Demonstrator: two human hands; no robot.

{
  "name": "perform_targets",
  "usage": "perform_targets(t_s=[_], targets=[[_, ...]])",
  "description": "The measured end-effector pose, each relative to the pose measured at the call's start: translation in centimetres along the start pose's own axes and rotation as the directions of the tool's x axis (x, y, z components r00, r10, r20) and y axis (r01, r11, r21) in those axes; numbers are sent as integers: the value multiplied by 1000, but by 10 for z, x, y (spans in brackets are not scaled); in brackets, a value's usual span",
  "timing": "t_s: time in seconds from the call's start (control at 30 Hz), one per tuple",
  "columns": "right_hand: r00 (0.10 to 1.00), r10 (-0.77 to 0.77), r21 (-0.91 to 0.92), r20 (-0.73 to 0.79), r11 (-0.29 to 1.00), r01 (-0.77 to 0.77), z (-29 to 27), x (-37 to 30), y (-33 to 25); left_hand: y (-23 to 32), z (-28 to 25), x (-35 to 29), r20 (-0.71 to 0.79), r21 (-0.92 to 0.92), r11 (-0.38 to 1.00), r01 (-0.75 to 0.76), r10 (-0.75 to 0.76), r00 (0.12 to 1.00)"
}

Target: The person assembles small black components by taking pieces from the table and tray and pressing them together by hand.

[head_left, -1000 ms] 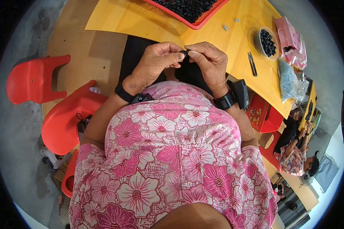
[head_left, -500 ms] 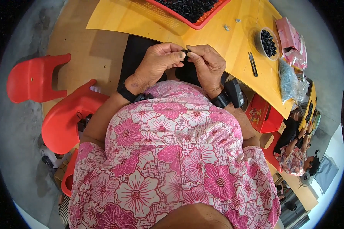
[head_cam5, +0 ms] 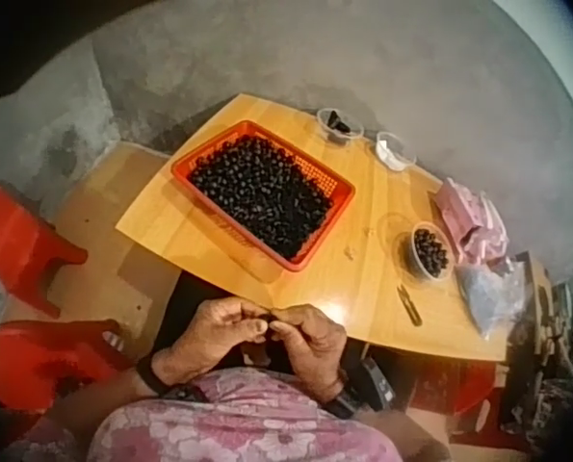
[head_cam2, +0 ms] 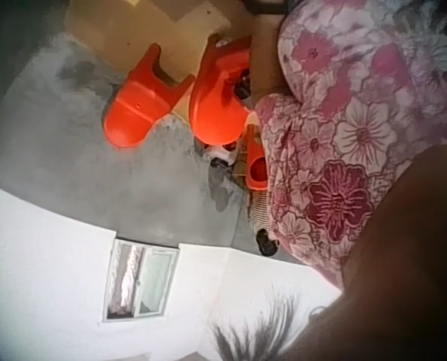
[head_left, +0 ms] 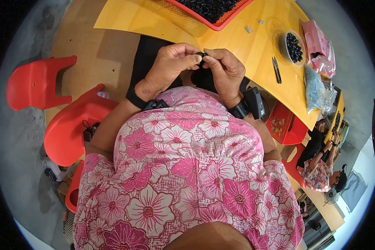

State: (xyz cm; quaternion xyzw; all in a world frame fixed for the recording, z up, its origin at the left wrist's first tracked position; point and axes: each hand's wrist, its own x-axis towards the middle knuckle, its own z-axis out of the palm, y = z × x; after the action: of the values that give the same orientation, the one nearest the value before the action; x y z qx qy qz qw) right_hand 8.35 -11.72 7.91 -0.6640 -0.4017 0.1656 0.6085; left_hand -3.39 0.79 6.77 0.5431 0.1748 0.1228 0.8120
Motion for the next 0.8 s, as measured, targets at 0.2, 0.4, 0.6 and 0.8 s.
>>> perform_targets(t_s=[0.2, 0.4, 0.6, 0.8], targets=[[990, 140, 182, 22, 973, -141, -1, 0, -2, -1, 0, 0, -7, -6, 1000, -11, 11, 1000], [905, 384, 486, 181, 765, -422, -6, 5, 4, -3, 0, 2, -1, 17, 998, -56, 56, 998], [796, 434, 714, 422, 381, -587, -8, 6, 12, -2, 1, 3, -14, 51, 994, -95, 96, 995], [734, 368, 708, 570, 233, -667, -10, 10, 15, -3, 1, 6, -21, 165, 968, -188, 194, 981]])
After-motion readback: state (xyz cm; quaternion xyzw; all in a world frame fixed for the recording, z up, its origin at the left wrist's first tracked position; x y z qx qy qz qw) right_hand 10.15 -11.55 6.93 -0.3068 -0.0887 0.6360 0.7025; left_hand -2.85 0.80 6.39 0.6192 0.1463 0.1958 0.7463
